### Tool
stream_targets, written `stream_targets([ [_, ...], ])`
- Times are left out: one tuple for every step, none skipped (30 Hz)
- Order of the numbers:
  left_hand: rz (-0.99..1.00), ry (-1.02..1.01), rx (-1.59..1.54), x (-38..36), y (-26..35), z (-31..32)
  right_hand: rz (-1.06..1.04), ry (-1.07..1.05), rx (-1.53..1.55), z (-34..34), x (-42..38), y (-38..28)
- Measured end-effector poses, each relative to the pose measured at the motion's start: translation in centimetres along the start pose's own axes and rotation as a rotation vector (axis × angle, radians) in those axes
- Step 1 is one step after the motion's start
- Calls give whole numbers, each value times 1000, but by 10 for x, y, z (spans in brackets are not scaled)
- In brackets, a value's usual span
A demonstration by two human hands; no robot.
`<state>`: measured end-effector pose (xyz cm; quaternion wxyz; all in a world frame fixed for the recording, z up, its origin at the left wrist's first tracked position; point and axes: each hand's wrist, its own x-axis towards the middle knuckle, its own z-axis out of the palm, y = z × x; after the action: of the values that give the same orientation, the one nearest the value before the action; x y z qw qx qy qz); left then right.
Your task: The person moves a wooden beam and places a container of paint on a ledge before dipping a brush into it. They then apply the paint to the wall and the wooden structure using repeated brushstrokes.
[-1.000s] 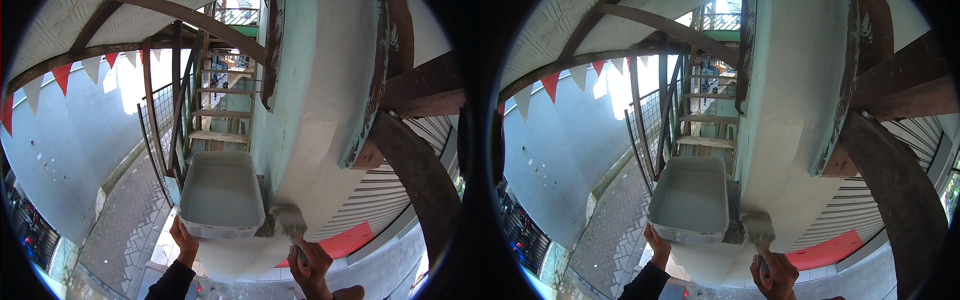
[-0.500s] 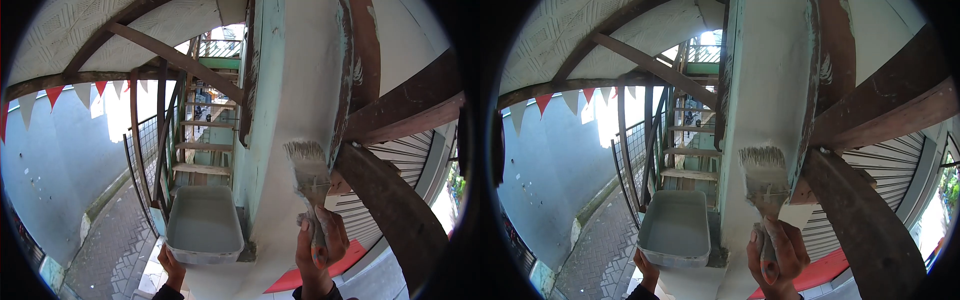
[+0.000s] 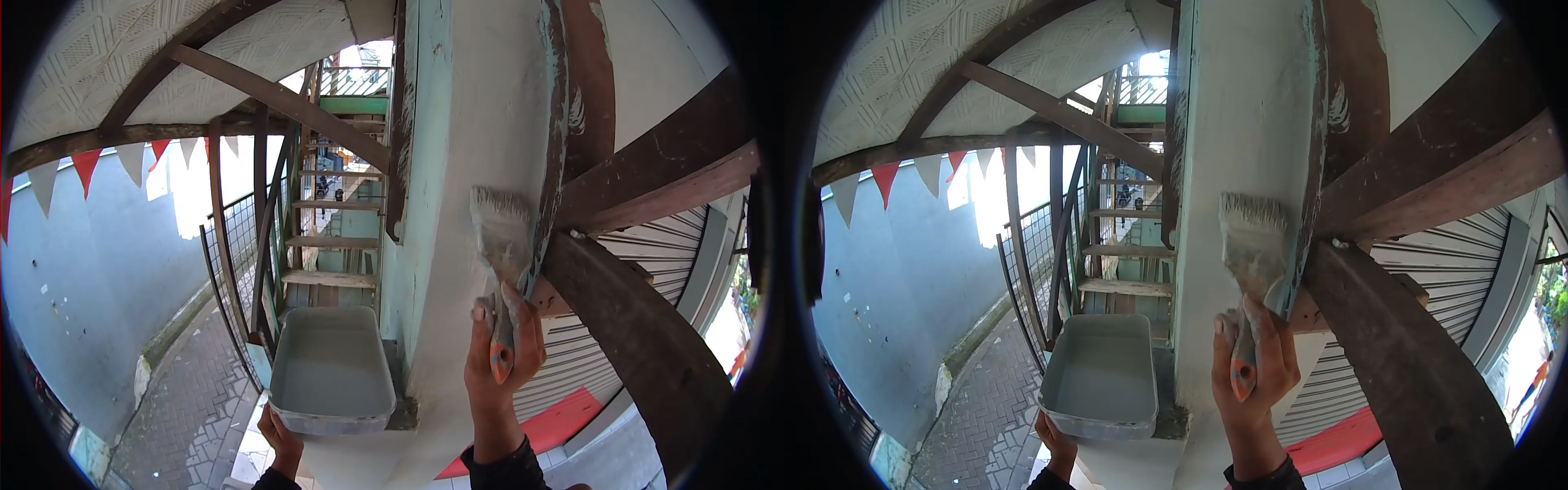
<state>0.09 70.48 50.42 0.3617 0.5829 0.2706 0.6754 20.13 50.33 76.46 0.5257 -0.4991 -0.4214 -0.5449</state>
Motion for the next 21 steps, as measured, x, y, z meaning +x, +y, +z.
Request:
stream_targets([
  [-12,10,-12,0,-2,1,-14,-3,-5,-2,-1,-2],
  [-22,21,-26,-1,-3,3,-7,18,15,-4,4,-6],
  [-21,16,-23,-1,-3,3,1,38,36,-6,9,-13],
  [-20,8,-17,-1,-3,2,13,58,56,-5,14,-18],
  [-20,-3,-9,0,-2,1,45,93,114,1,22,-21],
  [1,9,-1,0,-1,3,79,125,171,11,36,-23],
  [-6,10,-8,0,-1,3,113,153,227,19,50,-25],
  [-16,11,-15,0,0,3,95,161,248,25,65,-26],
  [-26,11,-21,0,2,3,57,184,234,33,77,-24],
  [-16,5,-21,1,4,4,20,205,218,42,87,-20],
  [-8,-1,-20,1,7,4,-14,226,203,51,96,-17],
  [0,-8,-17,2,9,4,-12,240,229,58,103,-15],
  [0,-3,-2,2,11,4,-6,254,255,65,109,-12],
  [0,0,15,2,13,4,1,268,280,69,114,-10],
  [-1,3,32,2,15,4,7,271,261,72,118,-9],
  [-7,3,34,2,16,4,13,274,243,73,120,-6],
  [-14,2,35,2,16,4,20,275,223,74,121,-4],
  [-22,1,37,2,16,3,21,279,220,74,119,-3],
  [-10,-6,37,2,18,3,22,282,215,74,118,-1],
  [1,-14,34,4,21,4,21,284,209,74,116,2],
  [11,-21,33,3,22,4,22,277,202,71,113,2],
])
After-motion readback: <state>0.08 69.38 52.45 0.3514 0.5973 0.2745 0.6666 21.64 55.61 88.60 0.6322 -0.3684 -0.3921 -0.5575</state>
